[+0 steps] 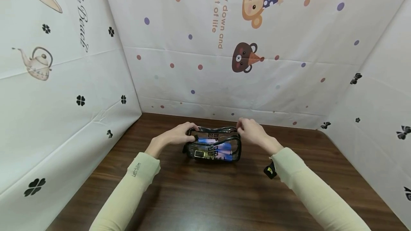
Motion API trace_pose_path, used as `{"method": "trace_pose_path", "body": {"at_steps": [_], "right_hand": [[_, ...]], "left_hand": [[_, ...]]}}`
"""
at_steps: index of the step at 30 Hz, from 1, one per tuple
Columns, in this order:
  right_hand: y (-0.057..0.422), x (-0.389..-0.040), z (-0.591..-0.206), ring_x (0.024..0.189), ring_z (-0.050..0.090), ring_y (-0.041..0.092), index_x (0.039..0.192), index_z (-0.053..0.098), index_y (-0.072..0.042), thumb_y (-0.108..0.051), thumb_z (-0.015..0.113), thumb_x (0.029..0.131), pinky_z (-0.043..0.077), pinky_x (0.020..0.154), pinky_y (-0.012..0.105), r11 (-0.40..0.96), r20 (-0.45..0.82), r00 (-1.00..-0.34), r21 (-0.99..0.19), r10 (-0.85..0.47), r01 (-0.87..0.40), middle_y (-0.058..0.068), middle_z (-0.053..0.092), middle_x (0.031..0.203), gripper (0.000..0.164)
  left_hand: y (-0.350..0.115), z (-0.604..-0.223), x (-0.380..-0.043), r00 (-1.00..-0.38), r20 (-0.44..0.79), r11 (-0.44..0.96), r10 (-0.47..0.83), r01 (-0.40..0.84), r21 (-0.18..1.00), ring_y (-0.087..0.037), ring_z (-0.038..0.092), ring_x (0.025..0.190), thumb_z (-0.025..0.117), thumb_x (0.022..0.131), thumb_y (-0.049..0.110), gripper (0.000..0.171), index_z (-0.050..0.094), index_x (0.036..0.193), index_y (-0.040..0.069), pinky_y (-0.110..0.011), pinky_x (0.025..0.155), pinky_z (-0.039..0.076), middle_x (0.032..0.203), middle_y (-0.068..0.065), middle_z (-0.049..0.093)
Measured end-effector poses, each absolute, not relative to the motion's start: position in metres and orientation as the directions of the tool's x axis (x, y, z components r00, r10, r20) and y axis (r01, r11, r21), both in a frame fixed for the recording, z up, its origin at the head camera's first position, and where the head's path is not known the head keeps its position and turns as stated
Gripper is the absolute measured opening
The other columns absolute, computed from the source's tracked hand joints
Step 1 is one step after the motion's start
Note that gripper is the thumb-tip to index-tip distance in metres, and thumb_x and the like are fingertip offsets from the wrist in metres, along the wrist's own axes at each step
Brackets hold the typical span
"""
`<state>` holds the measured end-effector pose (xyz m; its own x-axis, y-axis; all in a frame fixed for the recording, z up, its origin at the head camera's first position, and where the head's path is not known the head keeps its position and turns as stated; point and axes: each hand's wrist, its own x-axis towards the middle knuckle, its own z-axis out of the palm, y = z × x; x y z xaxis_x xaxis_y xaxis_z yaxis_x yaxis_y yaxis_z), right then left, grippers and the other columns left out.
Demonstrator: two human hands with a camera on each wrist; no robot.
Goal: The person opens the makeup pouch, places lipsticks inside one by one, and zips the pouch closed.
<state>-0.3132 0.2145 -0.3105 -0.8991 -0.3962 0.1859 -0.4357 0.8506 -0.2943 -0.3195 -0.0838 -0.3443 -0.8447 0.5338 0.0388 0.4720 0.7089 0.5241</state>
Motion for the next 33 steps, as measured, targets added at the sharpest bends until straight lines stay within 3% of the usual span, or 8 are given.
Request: {"method": "trace_pose_path", "body": {"at_steps": [6, 12, 19, 24, 33], "right_hand": [[0.232, -0.318, -0.323, 0.048, 0.037, 0.011, 0.083, 0.061, -0.003, -0.011, 0.048, 0.086, 0.032, 0.048, 0.026, 0.873, 0.026, -0.921, -0.307, -0.39, -0.378, 0.001, 0.05, 0.06, 0.015], [0.242, -0.323, -0.336, 0.053, 0.041, 0.01, 0.089, 0.068, -0.003, -0.007, 0.05, 0.087, 0.036, 0.053, 0.026, 0.803, -0.079, -0.87, -0.432, -0.488, -0.411, 0.007, 0.062, 0.075, 0.018], [0.252, -0.329, -0.345, 0.04, 0.029, 0.009, 0.096, 0.063, 0.002, -0.005, 0.047, 0.089, 0.03, 0.04, 0.024, 0.711, -0.172, -0.858, -0.649, -0.484, -0.271, -0.001, 0.038, 0.052, 0.019], [0.256, -0.331, -0.35, 0.042, 0.03, 0.01, 0.096, 0.062, 0.002, -0.007, 0.048, 0.09, 0.031, 0.042, 0.027, 0.677, -0.204, -0.862, -0.709, -0.464, -0.196, -0.001, 0.039, 0.053, 0.018], [0.256, -0.334, -0.358, 0.043, 0.032, 0.009, 0.094, 0.062, 0.004, -0.009, 0.047, 0.091, 0.035, 0.044, 0.03, 0.66, -0.194, -0.869, -0.729, -0.455, -0.182, 0.0, 0.041, 0.054, 0.02]], "left_hand": [[-0.085, -0.346, -0.32, -0.846, 0.041, 0.708, 0.532, 0.471, 0.526, -0.021, 0.045, 0.111, 0.052, 0.087, 0.023, 0.037, 0.048, 0.124, 0.018, -0.041, 0.088, 0.038, 0.129, -0.006, 0.043], [-0.085, -0.346, -0.321, -0.844, 0.043, 0.706, 0.535, 0.475, 0.525, -0.021, 0.046, 0.111, 0.052, 0.087, 0.024, 0.038, 0.048, 0.124, 0.018, -0.041, 0.088, 0.038, 0.129, -0.005, 0.043], [-0.084, -0.345, -0.321, -0.847, 0.036, 0.707, 0.531, 0.466, 0.532, -0.021, 0.045, 0.111, 0.052, 0.087, 0.025, 0.037, 0.048, 0.123, 0.018, -0.041, 0.087, 0.038, 0.13, -0.005, 0.043], [-0.083, -0.346, -0.321, -0.848, 0.036, 0.702, 0.529, 0.461, 0.543, -0.021, 0.045, 0.111, 0.052, 0.087, 0.023, 0.038, 0.047, 0.124, 0.017, -0.041, 0.087, 0.038, 0.13, -0.006, 0.042], [-0.084, -0.347, -0.322, -0.843, 0.047, 0.692, 0.537, 0.472, 0.546, -0.023, 0.044, 0.113, 0.052, 0.086, 0.023, 0.041, 0.047, 0.126, 0.014, -0.042, 0.087, 0.038, 0.132, -0.007, 0.041]]}}
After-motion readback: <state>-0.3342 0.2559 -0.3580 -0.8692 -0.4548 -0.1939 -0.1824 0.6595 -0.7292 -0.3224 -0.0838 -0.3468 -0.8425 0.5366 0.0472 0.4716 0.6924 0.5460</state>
